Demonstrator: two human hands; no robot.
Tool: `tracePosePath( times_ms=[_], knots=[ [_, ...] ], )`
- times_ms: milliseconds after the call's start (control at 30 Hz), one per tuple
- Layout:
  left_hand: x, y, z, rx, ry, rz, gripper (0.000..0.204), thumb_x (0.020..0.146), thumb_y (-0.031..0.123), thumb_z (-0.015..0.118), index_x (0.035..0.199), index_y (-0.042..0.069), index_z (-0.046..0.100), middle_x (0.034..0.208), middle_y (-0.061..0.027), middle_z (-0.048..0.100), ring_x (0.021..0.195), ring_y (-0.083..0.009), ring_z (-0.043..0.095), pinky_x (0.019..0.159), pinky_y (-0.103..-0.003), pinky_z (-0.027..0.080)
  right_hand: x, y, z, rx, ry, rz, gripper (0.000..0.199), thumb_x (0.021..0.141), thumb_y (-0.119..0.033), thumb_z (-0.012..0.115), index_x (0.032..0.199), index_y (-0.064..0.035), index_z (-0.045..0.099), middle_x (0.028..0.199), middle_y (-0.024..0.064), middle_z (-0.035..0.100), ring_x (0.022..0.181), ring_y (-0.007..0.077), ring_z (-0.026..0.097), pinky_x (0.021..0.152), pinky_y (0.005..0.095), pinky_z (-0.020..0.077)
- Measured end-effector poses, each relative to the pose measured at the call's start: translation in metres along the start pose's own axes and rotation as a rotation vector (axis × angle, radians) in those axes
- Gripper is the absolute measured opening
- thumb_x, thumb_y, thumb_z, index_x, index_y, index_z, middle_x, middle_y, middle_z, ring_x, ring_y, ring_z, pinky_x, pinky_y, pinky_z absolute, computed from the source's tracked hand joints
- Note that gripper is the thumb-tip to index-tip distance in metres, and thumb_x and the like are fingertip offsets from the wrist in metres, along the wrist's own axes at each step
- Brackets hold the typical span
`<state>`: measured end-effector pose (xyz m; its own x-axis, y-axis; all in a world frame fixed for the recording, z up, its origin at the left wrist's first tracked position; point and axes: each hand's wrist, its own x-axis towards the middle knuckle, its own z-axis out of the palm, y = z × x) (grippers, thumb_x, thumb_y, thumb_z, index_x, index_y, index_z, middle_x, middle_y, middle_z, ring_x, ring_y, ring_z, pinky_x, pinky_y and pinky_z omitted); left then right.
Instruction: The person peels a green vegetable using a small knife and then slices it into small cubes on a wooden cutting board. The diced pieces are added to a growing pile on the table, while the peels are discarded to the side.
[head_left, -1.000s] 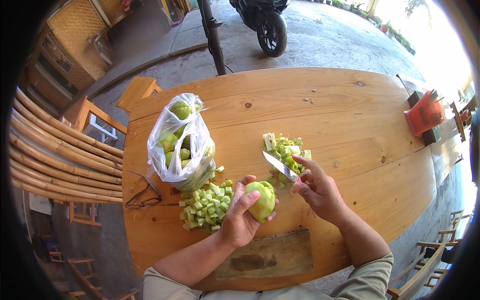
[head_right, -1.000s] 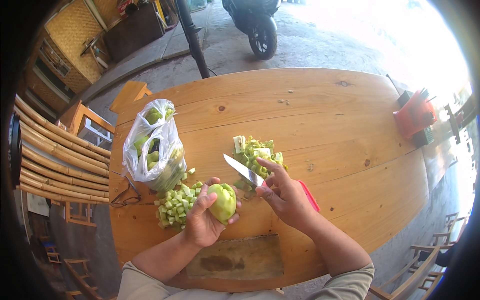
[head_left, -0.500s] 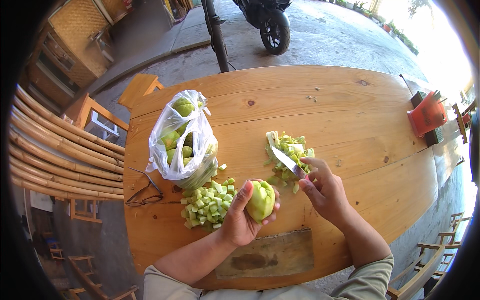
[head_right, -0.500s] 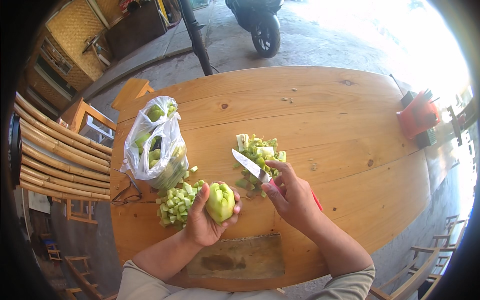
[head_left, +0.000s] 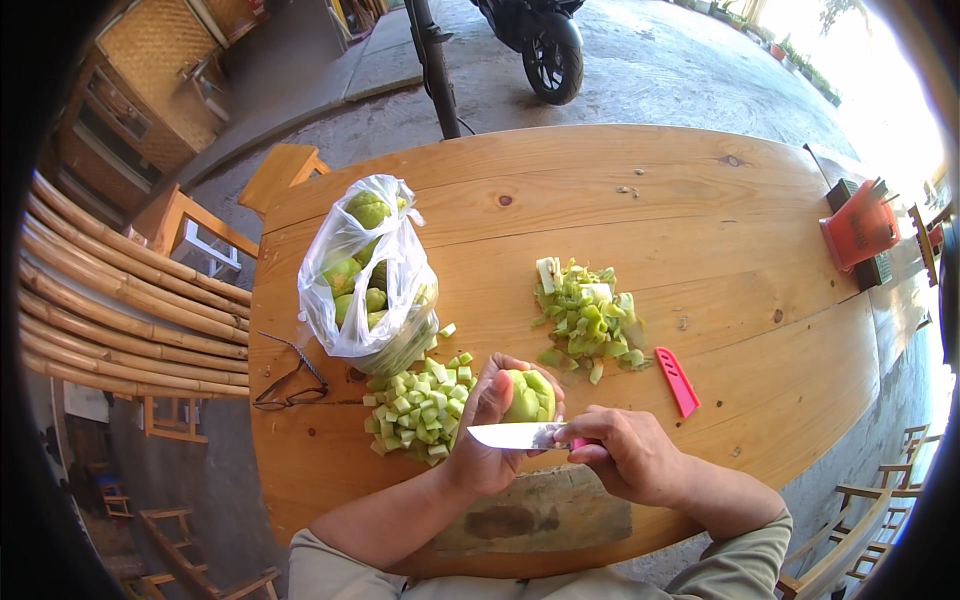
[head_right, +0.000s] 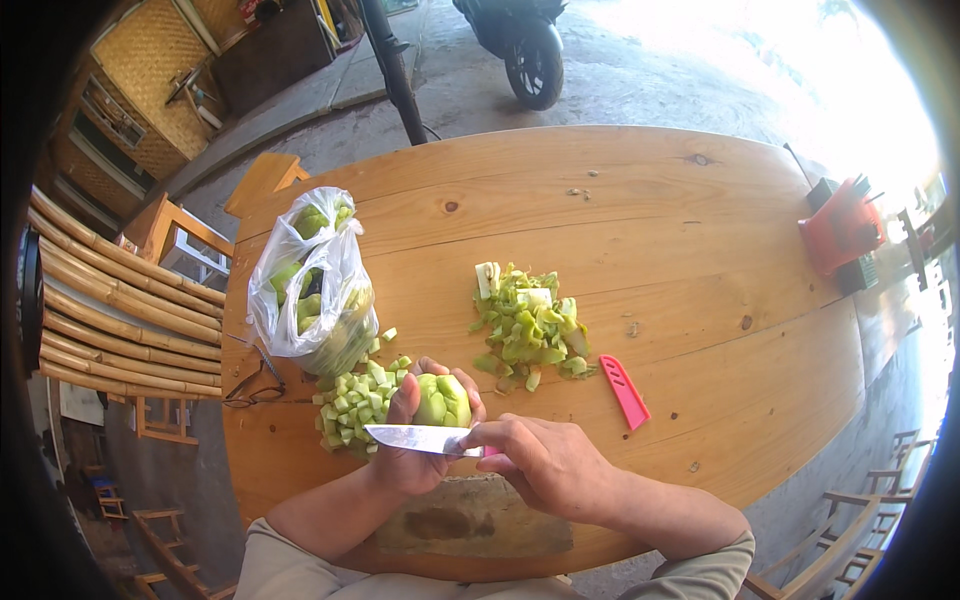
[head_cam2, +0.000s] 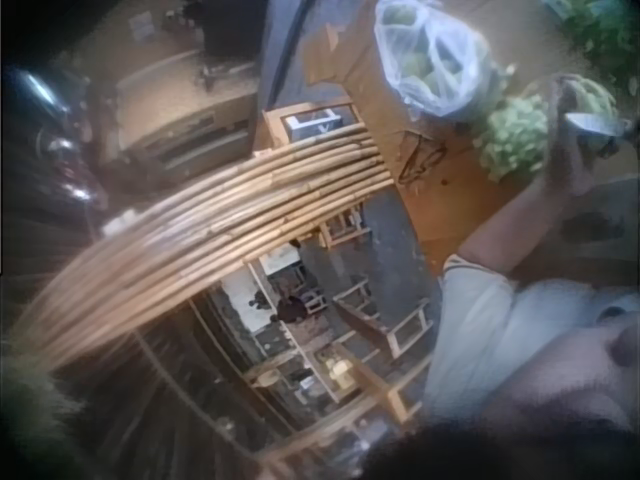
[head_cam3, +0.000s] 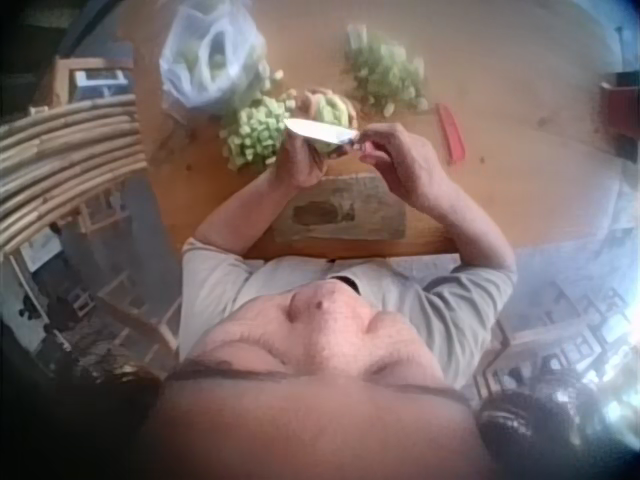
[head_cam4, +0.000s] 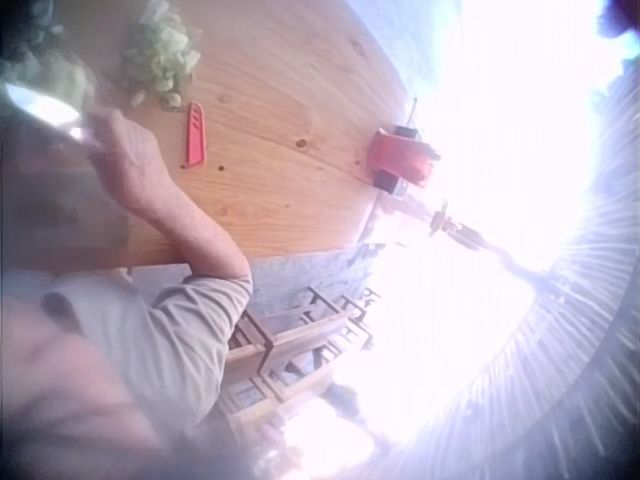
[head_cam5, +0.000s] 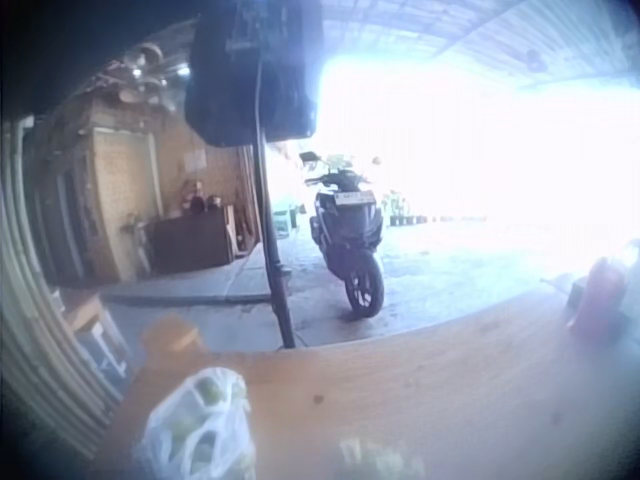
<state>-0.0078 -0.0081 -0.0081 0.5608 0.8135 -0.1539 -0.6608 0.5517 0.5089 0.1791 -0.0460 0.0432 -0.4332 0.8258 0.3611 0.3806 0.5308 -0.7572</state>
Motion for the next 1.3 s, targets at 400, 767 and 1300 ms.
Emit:
tracePosePath(
  times_ms=[400,767,1300],
  knots=[
    [-0.003,0.002,0.000,-0.053,-0.027,-0.069,0.033,0.100,0.047,0.044,0.117,0.019,0.045,0.109,-0.0153,0.053,0.094,-0.0225,0.063,0.070,-0.032,0.062,-0.001,-0.005,-0.001,0.031,0.027,0.112,0.040,0.087,-0.008,0.069,0.123,-0.0047,0.052,0.076,0.0064,0.062,0.063,0.0204,0.064,0.052,0.0319,0.0486],
    [-0.006,0.002,0.007,-0.045,0.008,-0.077,0.028,0.098,0.041,0.052,0.113,0.019,0.043,0.109,-0.0097,0.050,0.093,-0.0232,0.064,0.066,-0.032,0.063,0.001,-0.007,-0.001,0.133,-0.002,0.165,0.052,0.089,-0.007,0.067,0.136,-0.0032,0.043,0.066,0.0074,0.057,0.055,0.0209,0.058,0.049,0.0312,0.0442],
    [-0.005,0.005,0.015,0.019,0.020,-0.098,0.032,0.096,0.043,0.054,0.111,0.018,0.040,0.108,-0.0102,0.050,0.088,-0.0236,0.065,0.058,-0.030,0.062,-0.007,-0.002,0.005,0.375,0.011,0.304,0.039,0.092,-0.007,0.065,0.127,-0.0018,0.046,0.070,0.0087,0.062,0.059,0.0144,0.061,0.053,0.0278,0.0460]
  ],
)
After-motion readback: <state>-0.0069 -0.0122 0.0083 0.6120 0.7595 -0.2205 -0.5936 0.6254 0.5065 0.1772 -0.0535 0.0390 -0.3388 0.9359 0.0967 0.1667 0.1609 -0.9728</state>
